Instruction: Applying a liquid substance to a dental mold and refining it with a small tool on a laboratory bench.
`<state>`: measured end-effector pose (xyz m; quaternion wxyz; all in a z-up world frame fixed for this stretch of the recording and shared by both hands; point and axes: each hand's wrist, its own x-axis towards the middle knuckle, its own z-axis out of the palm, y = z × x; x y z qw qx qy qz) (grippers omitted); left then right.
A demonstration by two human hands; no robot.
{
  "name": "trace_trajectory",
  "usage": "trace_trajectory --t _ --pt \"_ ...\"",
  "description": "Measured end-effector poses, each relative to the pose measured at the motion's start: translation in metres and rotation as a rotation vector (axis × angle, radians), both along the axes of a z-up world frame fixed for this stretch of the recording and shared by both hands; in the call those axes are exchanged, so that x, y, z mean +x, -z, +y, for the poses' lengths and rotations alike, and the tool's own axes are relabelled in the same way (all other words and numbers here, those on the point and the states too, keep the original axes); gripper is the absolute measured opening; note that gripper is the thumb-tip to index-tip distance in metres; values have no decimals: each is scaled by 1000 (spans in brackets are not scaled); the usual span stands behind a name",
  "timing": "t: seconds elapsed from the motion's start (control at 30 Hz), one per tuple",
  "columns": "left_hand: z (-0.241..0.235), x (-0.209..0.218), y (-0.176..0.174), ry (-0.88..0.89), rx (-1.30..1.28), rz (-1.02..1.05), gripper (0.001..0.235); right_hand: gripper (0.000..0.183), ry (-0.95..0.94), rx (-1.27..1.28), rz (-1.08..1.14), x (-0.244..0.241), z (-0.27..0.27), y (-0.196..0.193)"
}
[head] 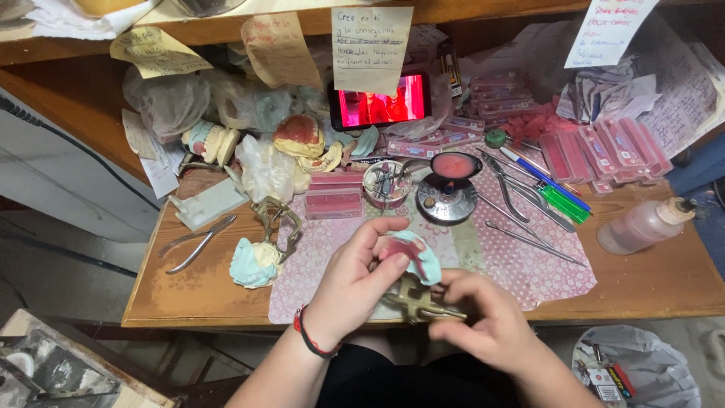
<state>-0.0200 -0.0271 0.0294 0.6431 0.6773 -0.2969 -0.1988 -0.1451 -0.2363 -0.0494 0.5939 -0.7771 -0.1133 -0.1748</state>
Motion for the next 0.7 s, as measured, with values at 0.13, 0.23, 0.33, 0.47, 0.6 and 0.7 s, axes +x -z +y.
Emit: trace_trajectory --t 0.13,0.23,0.33,0.47,0.6,0.7 --pt "-2 -8 -20 -6 266 -270 28 82 -229 509 233 15 2 -14" --pt "-10 -10 -25 35 216 -664 27 88 -281 777 301 28 14 -28" --pt "-17 -15 -36 83 154 -760 15 100 -196 703 351 38 16 -29" --pt "-23 -16 -36 37 169 -770 20 89 -289 758 272 46 15 -12" --pt "-30 -15 -25 -43 121 -801 20 90 -181 912 226 51 22 -13" --pt "-34 -14 -20 -104 116 -814 18 90 -137 966 193 53 19 -5"
